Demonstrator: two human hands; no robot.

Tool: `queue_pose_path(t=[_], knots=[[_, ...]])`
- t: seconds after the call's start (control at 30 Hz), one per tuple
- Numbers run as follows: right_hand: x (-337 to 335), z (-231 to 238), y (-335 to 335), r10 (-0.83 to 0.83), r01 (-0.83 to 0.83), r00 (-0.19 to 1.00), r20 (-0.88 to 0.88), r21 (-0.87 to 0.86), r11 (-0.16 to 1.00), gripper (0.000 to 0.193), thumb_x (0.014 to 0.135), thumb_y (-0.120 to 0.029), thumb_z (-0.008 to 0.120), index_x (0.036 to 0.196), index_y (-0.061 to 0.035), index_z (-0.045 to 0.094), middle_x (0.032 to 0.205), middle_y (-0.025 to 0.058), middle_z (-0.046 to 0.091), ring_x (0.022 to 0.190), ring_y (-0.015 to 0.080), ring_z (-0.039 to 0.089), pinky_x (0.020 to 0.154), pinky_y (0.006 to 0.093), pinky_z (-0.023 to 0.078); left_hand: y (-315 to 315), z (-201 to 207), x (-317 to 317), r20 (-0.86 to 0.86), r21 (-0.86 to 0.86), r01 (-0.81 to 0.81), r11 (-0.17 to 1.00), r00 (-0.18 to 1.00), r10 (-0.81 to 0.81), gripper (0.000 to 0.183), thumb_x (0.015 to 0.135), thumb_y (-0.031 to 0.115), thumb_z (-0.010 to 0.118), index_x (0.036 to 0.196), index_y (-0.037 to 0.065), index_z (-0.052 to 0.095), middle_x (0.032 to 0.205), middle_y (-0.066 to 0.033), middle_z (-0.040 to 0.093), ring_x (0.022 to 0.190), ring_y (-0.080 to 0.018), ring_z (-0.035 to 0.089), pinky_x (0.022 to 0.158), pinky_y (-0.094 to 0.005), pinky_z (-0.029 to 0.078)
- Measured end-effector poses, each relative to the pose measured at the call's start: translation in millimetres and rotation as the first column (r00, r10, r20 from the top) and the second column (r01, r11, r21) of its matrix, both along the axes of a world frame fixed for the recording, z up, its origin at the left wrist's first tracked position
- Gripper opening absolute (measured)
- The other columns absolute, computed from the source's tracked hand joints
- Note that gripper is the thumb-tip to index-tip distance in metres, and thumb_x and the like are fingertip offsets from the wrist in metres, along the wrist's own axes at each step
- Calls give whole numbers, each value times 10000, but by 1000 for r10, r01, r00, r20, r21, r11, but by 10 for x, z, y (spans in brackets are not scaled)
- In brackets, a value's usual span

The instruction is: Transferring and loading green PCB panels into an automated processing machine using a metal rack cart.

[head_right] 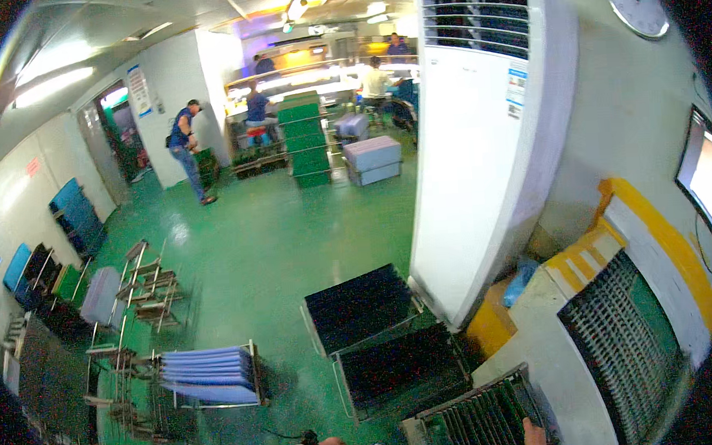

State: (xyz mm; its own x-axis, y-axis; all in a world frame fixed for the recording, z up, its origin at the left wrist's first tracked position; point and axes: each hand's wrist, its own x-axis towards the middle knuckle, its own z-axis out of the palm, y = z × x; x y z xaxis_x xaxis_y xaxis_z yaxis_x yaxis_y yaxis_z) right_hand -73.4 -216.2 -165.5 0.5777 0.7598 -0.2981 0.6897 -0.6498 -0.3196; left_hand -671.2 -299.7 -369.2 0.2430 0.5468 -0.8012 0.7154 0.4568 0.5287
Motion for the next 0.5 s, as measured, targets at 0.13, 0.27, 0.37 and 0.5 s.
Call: queue_pose_path(t=[0.13, 0.27, 0.37, 0.5], knots=[[50, 85, -8, -11, -8, 992, -127, -148, 989, 568, 871, -502, 494, 955, 31, 671, 875, 207, 629, 918, 329, 594, 833, 420, 440, 113, -78, -8, 144, 4, 101, 995, 984, -101, 723, 755, 728, 504, 999, 74, 694, 901, -123, 675, 816, -255, 619, 750, -392, 457], [190, -76, -75, 89, -95, 991, -100, -56, 994, 647, 867, -572, 445, 970, 27, 667, 949, 215, 631, 952, 347, 582, 850, 442, 420, 82, -48, 171, -35, 184, 25, 983, 999, -18, 606, 745, 675, 530, 861, 112, 721, 780, -153, 671, 739, -279, 638, 686, -406, 472], [273, -232, -87, 155, -156, 985, -74, -7, 988, 706, 865, -624, 409, 982, 24, 664, 1004, 222, 633, 977, 360, 573, 863, 458, 405, 139, 189, 254, 9, 98, -39, 994, 999, 39, 676, 749, 699, 508, 879, 70, 718, 830, -159, 677, 800, -287, 641, 717, -413, 473], [315, -387, -134, 207, -207, 978, 22, -1, 978, 735, 873, -646, 378, 893, 29, 667, 930, 228, 640, 899, 370, 579, 813, 470, 410, 205, 145, 302, -13, 94, -29, 995, 999, 30, 696, 765, 676, 512, 919, 25, 706, 929, -193, 674, 889, -332, 632, 785, -417, 465]])
